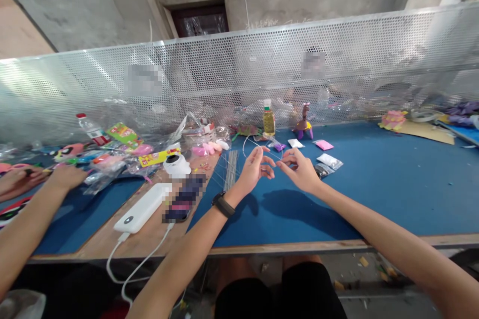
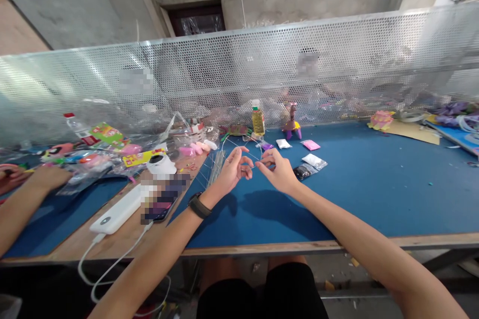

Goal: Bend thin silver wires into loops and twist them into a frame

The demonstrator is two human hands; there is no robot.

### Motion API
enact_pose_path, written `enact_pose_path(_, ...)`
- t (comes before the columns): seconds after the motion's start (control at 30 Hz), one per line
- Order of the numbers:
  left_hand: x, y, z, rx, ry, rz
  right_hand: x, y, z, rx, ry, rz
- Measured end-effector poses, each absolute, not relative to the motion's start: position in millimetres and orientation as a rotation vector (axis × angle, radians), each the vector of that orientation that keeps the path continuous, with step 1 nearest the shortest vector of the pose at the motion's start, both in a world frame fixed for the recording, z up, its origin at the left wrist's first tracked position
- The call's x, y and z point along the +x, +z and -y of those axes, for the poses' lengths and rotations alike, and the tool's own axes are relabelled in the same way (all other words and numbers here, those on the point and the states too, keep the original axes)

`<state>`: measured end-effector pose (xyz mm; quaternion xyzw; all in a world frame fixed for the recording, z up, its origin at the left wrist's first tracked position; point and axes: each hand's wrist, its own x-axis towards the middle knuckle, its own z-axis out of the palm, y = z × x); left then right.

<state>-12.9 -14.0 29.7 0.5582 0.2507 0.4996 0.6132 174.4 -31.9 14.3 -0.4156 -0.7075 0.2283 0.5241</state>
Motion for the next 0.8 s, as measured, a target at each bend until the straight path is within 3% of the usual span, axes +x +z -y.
enact_pose_path(0.33,-31.3,35.4,1.1,1.445,1.232,-0.735,186.0,14.7,16.7,-0.931,0.695,1.505)
enact_pose_path(0.8,-23.1,29.7,-3.3,1.237,1.481,-0.818,181.5,13.2,31.3,-0.878,0.485,1.886)
